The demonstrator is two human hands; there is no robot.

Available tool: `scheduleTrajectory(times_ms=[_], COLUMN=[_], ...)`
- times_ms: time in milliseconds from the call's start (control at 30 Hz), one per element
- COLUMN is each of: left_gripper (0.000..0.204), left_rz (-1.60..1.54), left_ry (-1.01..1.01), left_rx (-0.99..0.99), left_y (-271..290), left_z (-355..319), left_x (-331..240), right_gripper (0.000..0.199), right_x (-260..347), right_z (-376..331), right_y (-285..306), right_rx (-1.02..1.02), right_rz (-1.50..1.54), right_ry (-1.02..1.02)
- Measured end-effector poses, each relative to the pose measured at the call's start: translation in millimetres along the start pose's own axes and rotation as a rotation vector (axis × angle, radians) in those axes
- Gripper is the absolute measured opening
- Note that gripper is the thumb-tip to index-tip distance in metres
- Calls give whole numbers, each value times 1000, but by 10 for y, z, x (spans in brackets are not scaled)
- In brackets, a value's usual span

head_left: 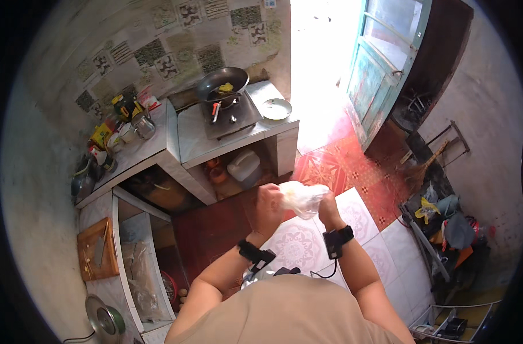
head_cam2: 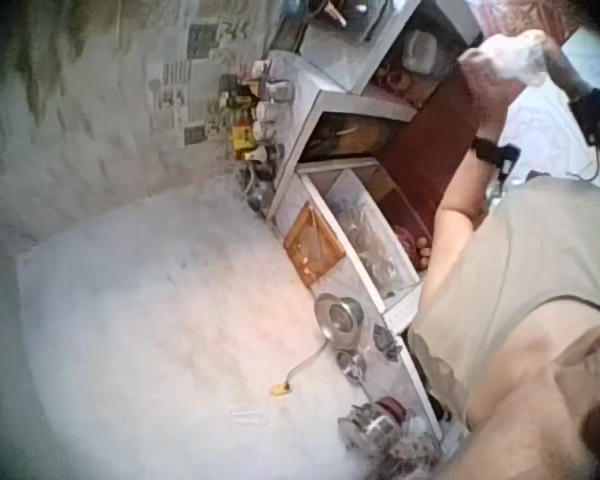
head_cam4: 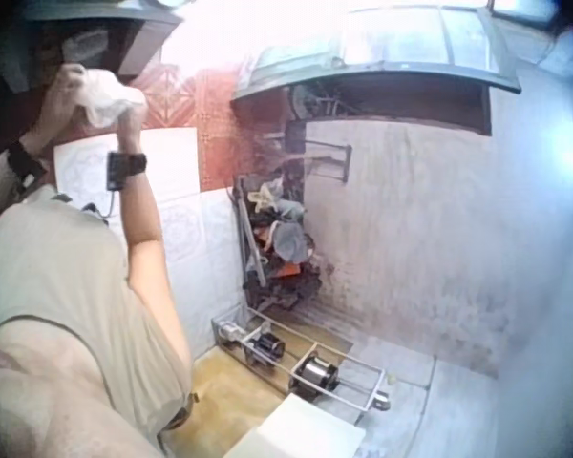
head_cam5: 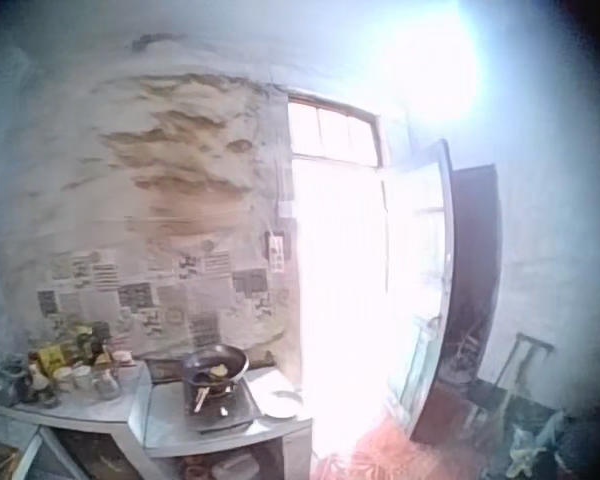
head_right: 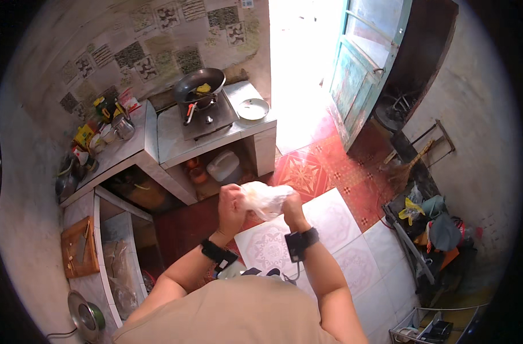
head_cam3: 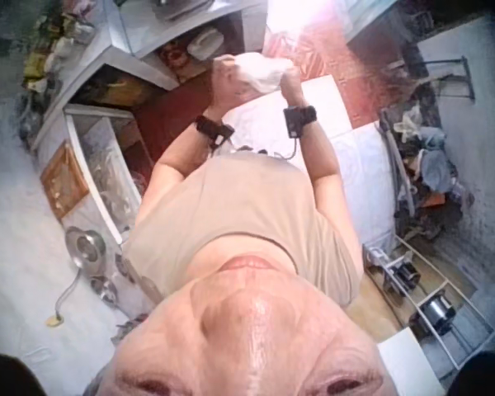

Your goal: The person cooks scrambled eggs in a wok, transfers them to a plate, and then washes the wok and a metal bowl at an outdoor sink.

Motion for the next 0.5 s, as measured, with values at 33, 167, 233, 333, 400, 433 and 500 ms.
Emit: scheduleTrajectory(times_ms=[33,167,233,333,400,433,500], left_gripper=[21,26,23,20,18,18,14], left_rz=[7,412,435,226,43,1,-263], left_ry=[-34,-728,-604,-386,-214,-237,-13], left_rx=[18,381,522,439,386,369,477], left_y=[-96,-676,-911,-1133,-1369,-1505,-1868], left_z=[74,278,553,1070,1475,1662,2086], left_x=[-37,-168,121,575,877,956,1153], right_gripper=[16,18,23,40,54,52,46], right_x=[-47,-68,-11,107,242,346,468], right_z=[120,504,740,1191,1471,1615,1991], right_y=[132,560,705,833,972,1026,1235], right_rx=[-19,-82,13,286,360,361,242], right_rz=[276,370,39,-169,-484,-676,-873], right_ry=[-61,-54,-53,-9,120,289,248])
Point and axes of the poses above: each hand's wrist, its own z-axis towards the middle knuckle, its own y-axis out of the back of the hand, x = y × z, the point moved 5 cm from there along z, towards the middle knuckle, and after that the axes turned 5 degrees about x, right-handed, at the moved point
